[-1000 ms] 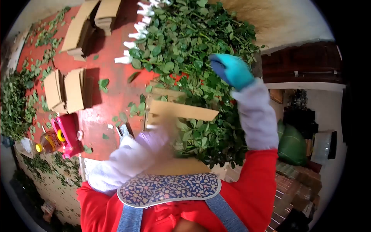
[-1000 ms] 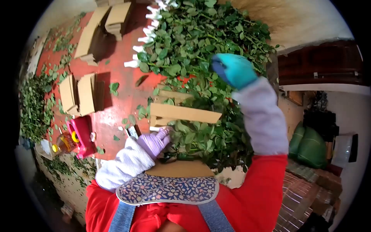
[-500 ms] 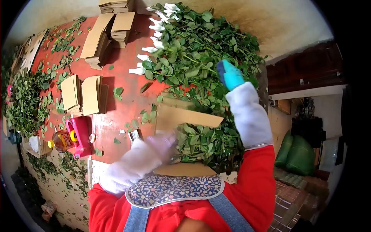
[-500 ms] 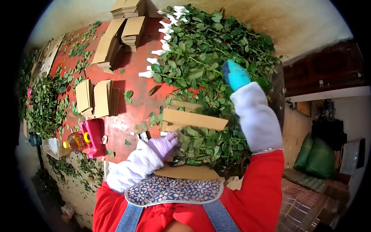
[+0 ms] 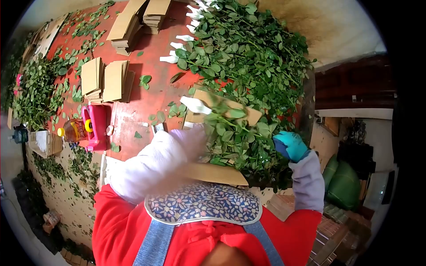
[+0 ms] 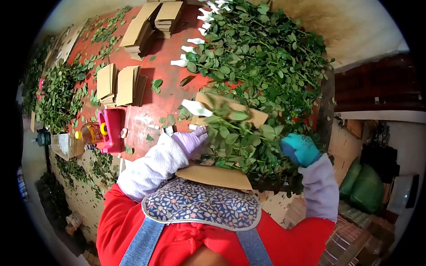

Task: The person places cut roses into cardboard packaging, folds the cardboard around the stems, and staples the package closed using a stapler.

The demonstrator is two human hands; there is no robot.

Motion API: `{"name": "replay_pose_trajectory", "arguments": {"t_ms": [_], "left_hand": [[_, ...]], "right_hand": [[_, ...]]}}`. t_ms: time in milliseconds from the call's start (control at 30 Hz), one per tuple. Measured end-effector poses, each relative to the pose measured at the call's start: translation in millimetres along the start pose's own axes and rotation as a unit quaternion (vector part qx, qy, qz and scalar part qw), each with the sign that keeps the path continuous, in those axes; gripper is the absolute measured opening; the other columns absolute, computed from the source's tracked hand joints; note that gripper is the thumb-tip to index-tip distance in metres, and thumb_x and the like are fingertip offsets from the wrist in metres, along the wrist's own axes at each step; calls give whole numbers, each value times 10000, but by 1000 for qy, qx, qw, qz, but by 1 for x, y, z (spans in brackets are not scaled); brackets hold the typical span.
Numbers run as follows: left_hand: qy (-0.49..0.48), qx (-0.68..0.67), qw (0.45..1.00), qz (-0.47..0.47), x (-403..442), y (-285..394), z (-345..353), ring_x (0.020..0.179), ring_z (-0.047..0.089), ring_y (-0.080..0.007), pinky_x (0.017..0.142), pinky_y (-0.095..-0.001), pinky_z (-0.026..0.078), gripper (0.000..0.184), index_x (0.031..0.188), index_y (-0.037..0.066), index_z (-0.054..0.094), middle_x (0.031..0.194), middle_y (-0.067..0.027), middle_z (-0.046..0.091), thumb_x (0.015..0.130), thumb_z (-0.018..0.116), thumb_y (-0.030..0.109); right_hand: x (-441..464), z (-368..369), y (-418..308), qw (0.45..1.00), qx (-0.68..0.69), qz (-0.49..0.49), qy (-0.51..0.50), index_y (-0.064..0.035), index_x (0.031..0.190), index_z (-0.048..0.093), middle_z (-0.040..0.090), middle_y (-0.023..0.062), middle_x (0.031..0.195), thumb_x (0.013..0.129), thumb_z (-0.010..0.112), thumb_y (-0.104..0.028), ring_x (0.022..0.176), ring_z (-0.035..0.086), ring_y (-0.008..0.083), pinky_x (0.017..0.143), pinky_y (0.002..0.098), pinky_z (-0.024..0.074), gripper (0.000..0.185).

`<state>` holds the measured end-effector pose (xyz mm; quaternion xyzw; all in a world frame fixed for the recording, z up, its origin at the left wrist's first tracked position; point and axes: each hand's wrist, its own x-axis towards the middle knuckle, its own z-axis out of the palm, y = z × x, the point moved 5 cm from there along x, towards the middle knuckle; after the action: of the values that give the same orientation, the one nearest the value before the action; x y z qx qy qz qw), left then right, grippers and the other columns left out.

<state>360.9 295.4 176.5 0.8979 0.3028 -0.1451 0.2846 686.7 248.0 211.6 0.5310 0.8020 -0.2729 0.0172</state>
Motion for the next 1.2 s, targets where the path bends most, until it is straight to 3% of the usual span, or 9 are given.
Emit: {"name": "replay_pose_trajectory", "arguments": {"t_ms": [133, 200, 300, 333, 467, 600, 900, 1133, 1200], "left_hand": [[57, 20, 998, 9, -4, -3, 13, 1208, 508, -185, 801, -396, 539, 374, 1190, 137, 595, 1275, -41, 517, 863, 595, 320], [-2, 64, 998, -19, 1, -7, 18, 1082, 629, -269, 803, -359, 566, 692, 1390, 105, 430, 1492, -118, 360, 782, 687, 314], [19, 4, 1000, 10, 8, -18, 33, 1040, 645, -276, 769, -374, 570, 697, 1392, 97, 428, 1492, -125, 357, 779, 687, 303], [18, 6, 1000, 10, 5, -15, 27, 1040, 645, -276, 769, -374, 570, 697, 1392, 97, 428, 1492, -125, 357, 779, 687, 303], [5, 40, 999, -2, 1, -7, 22, 969, 666, -273, 710, -385, 568, 667, 1400, 120, 427, 1496, -122, 356, 799, 654, 299], [24, 64, 997, -18, 7, -14, 40, 953, 672, -256, 685, -365, 567, 625, 1404, 164, 432, 1507, -97, 352, 824, 619, 304], [59, 31, 997, 35, -2, -13, 35, 960, 669, -290, 722, -394, 571, 747, 1441, 155, 381, 1504, -98, 351, 776, 693, 296], [39, -226, 973, -8, 1, -20, 33, 1055, 637, -304, 791, -363, 571, 632, 1413, 122, 397, 1449, -169, 412, 836, 641, 195], [22, -508, 850, -140, 4, -35, 40, 1004, 643, -290, 770, -356, 574, 590, 1370, 108, 447, 1374, -153, 473, 820, 657, 155]], "right_hand": [[-3, 30, 36, 982, -151, 84, -75, -87, 894, 619, 601, 136, 896, 719, 632, -136, 826, 602, 350, 681, 425, 487, 182], [3, 30, 40, 977, -163, 85, -108, -110, 982, 616, 615, 130, 957, 745, 655, -201, 867, 611, 341, 720, 435, 486, 256], [3, -10, 9, 919, -298, 240, -92, -146, 1186, 552, 614, 109, 1017, 787, 680, -354, 926, 612, 296, 785, 459, 441, 468], [0, -17, 2, 907, -357, 221, 28, -102, 1179, 560, 611, 112, 1012, 787, 685, -331, 918, 609, 291, 785, 449, 431, 471], [59, -36, -140, 968, -103, -66, 221, -46, 1100, 581, 626, 107, 937, 847, 635, -180, 755, 641, 277, 649, 396, 504, 292], [124, 48, -136, 992, -113, 28, 50, -72, 1216, 503, 636, 122, 1058, 859, 573, -172, 849, 668, 308, 665, 426, 534, 378], [122, 82, -108, 980, -114, 138, 90, -140, 1014, 574, 630, 96, 907, 805, 588, -141, 789, 644, 324, 645, 451, 496, 209], [109, 89, -98, 974, -49, 109, 191, -144, 1050, 579, 624, 90, 875, 766, 604, -72, 789, 637, 274, 634, 424, 491, 294], [106, 89, -91, 966, 24, 79, 245, -158, 1061, 573, 635, 45, 863, 781, 622, -135, 803, 637, 259, 649, 420, 493, 285]]}}
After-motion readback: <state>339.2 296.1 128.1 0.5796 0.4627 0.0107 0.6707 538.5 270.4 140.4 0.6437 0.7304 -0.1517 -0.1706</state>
